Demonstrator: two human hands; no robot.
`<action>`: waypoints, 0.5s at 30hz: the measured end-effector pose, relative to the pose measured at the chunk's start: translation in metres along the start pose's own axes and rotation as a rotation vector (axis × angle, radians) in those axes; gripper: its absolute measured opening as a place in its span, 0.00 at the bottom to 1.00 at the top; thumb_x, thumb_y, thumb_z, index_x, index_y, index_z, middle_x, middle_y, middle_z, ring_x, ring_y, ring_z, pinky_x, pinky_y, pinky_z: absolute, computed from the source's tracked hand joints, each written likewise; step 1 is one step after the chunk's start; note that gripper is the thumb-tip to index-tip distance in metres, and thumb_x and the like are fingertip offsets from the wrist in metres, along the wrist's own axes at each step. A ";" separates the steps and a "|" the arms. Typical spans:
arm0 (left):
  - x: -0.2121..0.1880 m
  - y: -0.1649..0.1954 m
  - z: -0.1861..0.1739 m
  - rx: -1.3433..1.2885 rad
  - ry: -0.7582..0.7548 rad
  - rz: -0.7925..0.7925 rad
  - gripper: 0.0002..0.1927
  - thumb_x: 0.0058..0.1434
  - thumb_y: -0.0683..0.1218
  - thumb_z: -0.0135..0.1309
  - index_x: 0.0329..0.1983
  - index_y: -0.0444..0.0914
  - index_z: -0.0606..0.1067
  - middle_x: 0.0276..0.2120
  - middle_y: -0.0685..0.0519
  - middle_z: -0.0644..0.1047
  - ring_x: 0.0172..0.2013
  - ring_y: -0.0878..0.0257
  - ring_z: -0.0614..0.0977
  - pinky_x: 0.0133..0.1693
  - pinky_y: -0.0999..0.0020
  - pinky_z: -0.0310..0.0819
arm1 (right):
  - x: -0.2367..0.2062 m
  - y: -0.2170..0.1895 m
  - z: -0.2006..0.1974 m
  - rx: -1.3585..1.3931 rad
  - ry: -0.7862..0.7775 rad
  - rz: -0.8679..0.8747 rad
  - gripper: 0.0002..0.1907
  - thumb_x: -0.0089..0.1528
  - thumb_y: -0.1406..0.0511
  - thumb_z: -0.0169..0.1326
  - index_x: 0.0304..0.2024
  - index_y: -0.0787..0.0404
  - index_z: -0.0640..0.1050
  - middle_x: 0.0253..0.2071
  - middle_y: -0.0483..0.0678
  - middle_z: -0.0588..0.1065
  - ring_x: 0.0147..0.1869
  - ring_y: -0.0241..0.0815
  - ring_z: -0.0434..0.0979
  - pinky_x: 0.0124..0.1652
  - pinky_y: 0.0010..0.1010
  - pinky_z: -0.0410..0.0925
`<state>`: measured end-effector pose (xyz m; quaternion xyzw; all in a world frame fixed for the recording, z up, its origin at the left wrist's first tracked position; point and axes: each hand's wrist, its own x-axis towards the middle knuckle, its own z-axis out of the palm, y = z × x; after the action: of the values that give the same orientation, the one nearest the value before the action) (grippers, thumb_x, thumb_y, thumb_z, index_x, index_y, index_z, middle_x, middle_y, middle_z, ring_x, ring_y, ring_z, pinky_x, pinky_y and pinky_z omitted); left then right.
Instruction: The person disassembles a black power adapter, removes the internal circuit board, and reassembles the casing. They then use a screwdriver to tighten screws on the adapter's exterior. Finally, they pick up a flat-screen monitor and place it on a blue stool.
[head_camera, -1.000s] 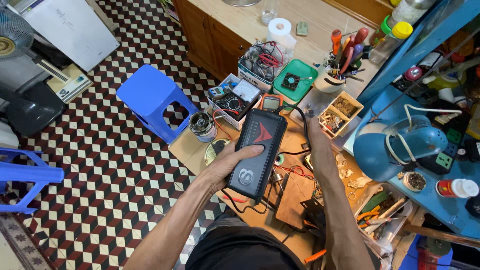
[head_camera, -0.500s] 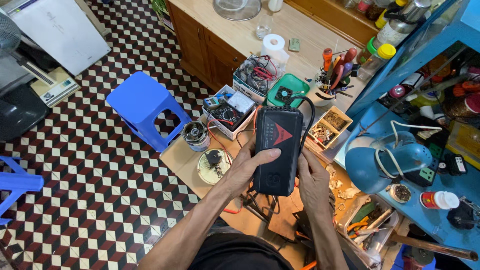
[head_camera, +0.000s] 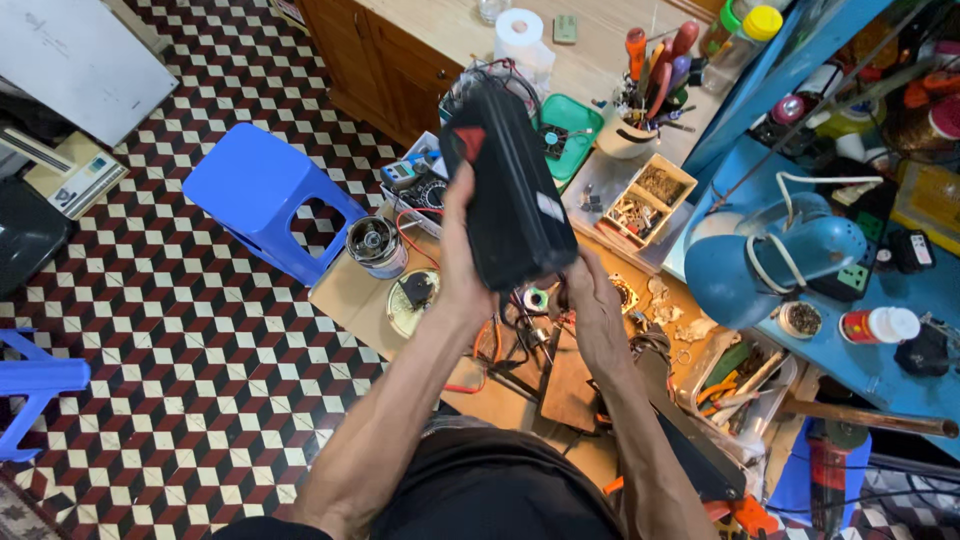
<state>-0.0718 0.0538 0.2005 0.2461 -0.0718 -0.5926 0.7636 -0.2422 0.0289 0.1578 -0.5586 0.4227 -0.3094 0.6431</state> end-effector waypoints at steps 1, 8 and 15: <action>0.008 0.012 0.003 -0.038 -0.022 0.050 0.33 0.65 0.65 0.50 0.60 0.36 0.74 0.47 0.49 0.82 0.43 0.59 0.85 0.48 0.61 0.81 | -0.003 -0.002 -0.001 0.014 -0.085 0.005 0.31 0.70 0.50 0.39 0.66 0.64 0.70 0.43 0.49 0.78 0.42 0.38 0.71 0.43 0.27 0.66; 0.048 0.069 0.041 -0.045 -0.154 0.323 0.31 0.67 0.65 0.51 0.57 0.36 0.75 0.48 0.49 0.81 0.45 0.57 0.85 0.53 0.58 0.81 | -0.009 -0.022 0.005 -0.341 -0.352 -0.097 0.20 0.64 0.57 0.58 0.51 0.64 0.79 0.36 0.46 0.77 0.40 0.33 0.73 0.42 0.30 0.67; 0.021 0.150 0.052 0.164 -0.308 0.163 0.33 0.68 0.65 0.57 0.62 0.35 0.71 0.51 0.45 0.79 0.46 0.53 0.85 0.53 0.56 0.84 | 0.034 -0.024 -0.004 -0.560 -0.162 -0.014 0.14 0.58 0.64 0.59 0.46 0.60 0.81 0.28 0.40 0.80 0.29 0.29 0.75 0.32 0.28 0.69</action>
<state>0.0438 0.0449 0.3111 0.2071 -0.2555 -0.5518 0.7664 -0.2284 -0.0066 0.1749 -0.7401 0.4351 -0.1395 0.4934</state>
